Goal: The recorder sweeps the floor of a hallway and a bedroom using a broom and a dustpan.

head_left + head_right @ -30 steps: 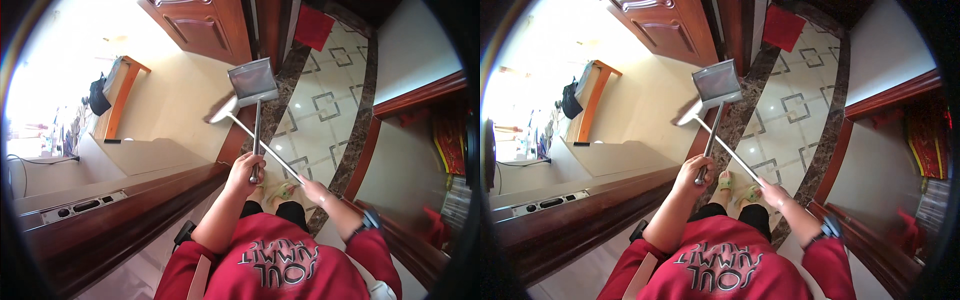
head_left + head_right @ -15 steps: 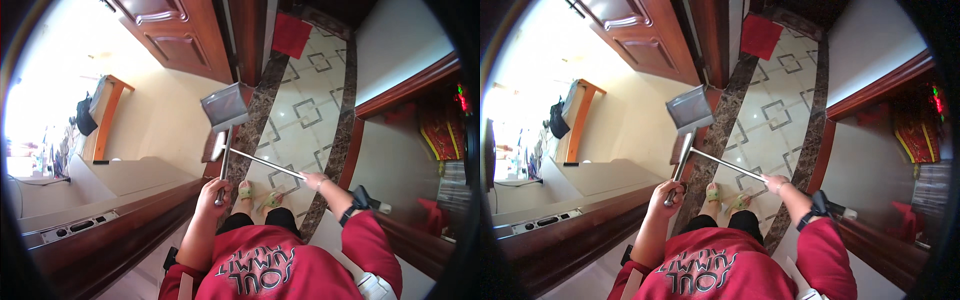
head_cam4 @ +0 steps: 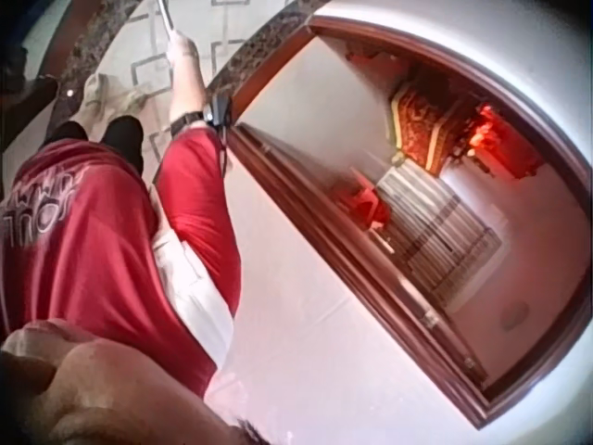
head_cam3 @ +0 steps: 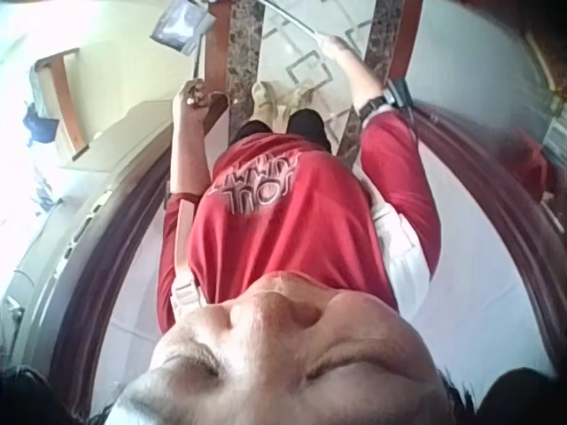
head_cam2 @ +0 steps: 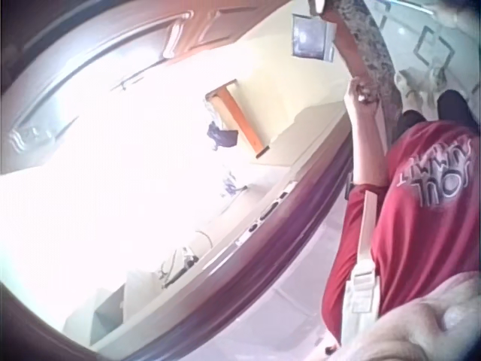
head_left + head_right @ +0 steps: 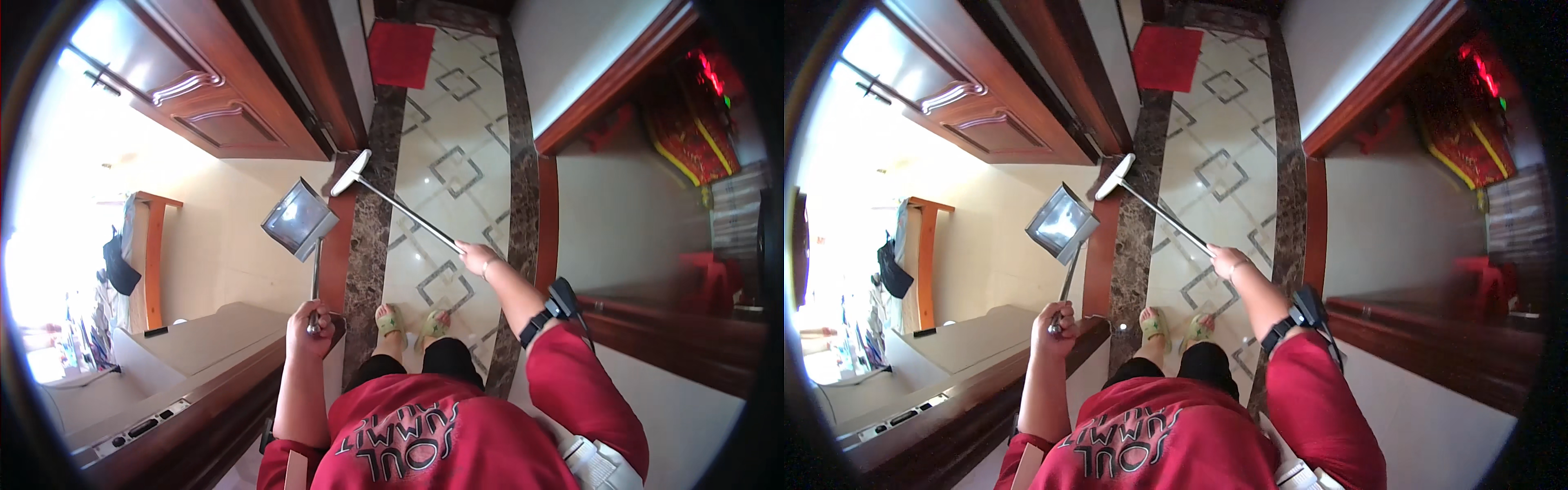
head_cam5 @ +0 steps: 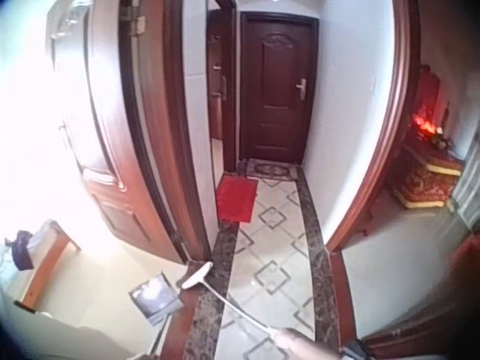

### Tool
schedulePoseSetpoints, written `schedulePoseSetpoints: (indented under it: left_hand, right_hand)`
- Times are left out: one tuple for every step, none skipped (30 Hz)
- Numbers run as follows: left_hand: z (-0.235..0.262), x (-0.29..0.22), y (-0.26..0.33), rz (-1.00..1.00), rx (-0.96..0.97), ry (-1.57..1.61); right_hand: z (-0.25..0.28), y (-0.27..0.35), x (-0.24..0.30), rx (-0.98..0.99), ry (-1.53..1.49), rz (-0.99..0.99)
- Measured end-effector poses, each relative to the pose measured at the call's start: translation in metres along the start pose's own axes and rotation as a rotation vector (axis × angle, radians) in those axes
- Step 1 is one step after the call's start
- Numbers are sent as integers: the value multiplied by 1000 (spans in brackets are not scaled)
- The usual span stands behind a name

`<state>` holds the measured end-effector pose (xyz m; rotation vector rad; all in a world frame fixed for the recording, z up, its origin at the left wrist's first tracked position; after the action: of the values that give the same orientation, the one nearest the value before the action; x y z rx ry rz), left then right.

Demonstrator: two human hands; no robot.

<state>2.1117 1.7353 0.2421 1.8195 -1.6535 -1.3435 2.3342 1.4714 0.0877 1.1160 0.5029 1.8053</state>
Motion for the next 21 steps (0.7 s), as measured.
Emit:
schedulePoseSetpoints:
  left_hand:
    - [-3,0,-3,4,3,8]
    - [-4,-2,-2,9,9,15]
    - [-4,-2,-3,27,9,-1]
    - [-4,-2,-6,40,23,24]
    - [-5,-2,-10,51,43,53]
    - [-2,-1,-16,69,53,45]
    - [3,-1,-19,71,73,51]
    - [5,-1,-23,79,98,56]
    - [4,-3,-27,141,59,114]
    - [6,-5,-31,153,68,107]
    - [7,-4,-44,182,89,136]
    - [9,-2,-47,189,91,165]
    - [1,-1,-45,143,134,135]
    - [-1,1,-47,151,141,130]
    - [0,2,-52,163,122,134]
    - [2,3,-57,175,103,137]
    - [3,5,-62,185,110,130]
    - [-2,12,-70,233,80,102]
    - [-4,16,-74,263,42,78]
    - [-6,18,-74,265,48,65]
    - [-8,19,-70,301,104,81]
  right_hand:
    - [-3,0,0,34,-21,-31]
    - [-10,5,-2,65,-44,-62]
    - [-20,15,-18,65,-63,-78]
    - [-34,34,-45,35,-2,-73]
    - [-45,55,-66,2,66,-70]
    - [-48,84,-71,15,47,-108]
    - [-45,120,-70,30,31,-143]
    - [-47,153,-78,37,-59,-132]
    - [-48,188,-80,45,-159,-141]
    - [-59,224,-88,65,-221,-179]
    - [-81,262,-108,40,-239,-258]
    - [-84,296,-97,101,-261,-350]
    - [-107,327,-108,114,-264,-378]
    - [-123,354,-108,93,-174,-332]
    - [-132,375,-96,181,-229,-518]
    - [-145,393,-84,272,-285,-702]
    - [-183,413,-105,239,-294,-537]
    - [-226,429,-128,190,-313,-383]
    - [-244,423,-131,176,-328,-386]
    - [-258,415,-130,60,-527,-382]
    - [-274,406,-131,-55,-725,-369]
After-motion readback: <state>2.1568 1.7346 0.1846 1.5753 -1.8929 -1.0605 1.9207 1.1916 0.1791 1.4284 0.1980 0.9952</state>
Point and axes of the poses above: each hand's wrist, its own y-axis away from the middle knuckle, its own z-axis out of the back of the hand, x = y × z, the point moved 1 cm from there along -y, towards the middle knuckle, and after that the axes turned 10 degrees about x, right-handed, at the moved point
